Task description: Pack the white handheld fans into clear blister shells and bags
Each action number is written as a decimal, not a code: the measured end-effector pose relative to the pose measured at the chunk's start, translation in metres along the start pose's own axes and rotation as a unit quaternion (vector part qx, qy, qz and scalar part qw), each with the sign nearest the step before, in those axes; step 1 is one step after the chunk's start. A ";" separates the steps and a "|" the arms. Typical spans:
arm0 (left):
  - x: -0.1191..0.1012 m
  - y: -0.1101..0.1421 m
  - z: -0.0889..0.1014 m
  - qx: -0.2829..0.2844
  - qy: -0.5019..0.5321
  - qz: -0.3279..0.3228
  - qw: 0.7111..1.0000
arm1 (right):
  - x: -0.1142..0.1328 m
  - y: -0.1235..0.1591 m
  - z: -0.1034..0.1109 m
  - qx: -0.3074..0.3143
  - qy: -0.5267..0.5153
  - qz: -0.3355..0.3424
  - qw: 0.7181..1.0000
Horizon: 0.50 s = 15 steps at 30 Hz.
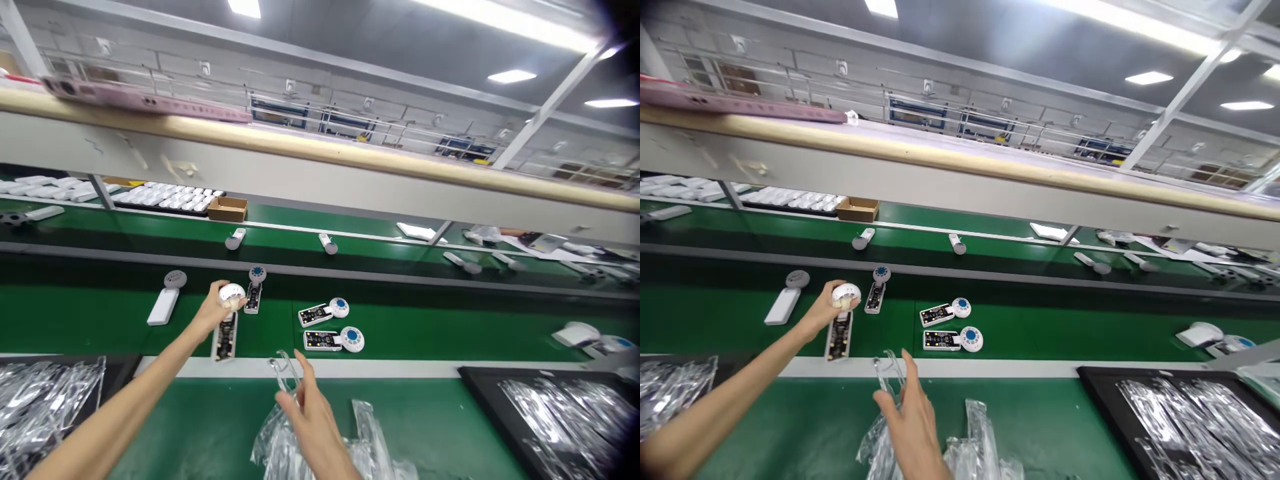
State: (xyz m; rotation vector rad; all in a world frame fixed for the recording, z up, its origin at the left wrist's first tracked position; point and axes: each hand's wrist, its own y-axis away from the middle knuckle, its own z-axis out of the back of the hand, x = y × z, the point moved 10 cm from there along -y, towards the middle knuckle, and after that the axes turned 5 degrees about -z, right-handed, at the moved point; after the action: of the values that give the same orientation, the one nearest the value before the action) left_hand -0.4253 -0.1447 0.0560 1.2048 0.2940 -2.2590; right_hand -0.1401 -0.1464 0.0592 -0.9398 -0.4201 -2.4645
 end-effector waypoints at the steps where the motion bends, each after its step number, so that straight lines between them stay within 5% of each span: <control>1: -0.010 0.014 -0.002 -0.004 0.079 0.001 0.997 | 0.015 -0.002 -0.004 -0.018 0.004 0.014 1.000; 4: -0.037 0.057 -0.023 0.022 0.294 0.042 0.955 | 0.049 -0.006 -0.007 -0.089 0.033 0.042 0.995; 6: -0.053 0.080 -0.036 0.039 0.348 0.063 0.935 | 0.057 -0.005 -0.007 -0.130 0.055 0.040 0.989; 15: -0.074 0.109 -0.052 0.033 0.428 0.080 0.900 | 0.032 0.025 0.000 -0.238 0.082 0.070 0.965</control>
State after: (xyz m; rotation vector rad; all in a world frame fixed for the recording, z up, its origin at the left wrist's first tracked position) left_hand -0.2944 -0.1838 0.0934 2.1232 0.4186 -1.4829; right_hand -0.1479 -0.1774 0.0835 -0.8939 0.3005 -2.5286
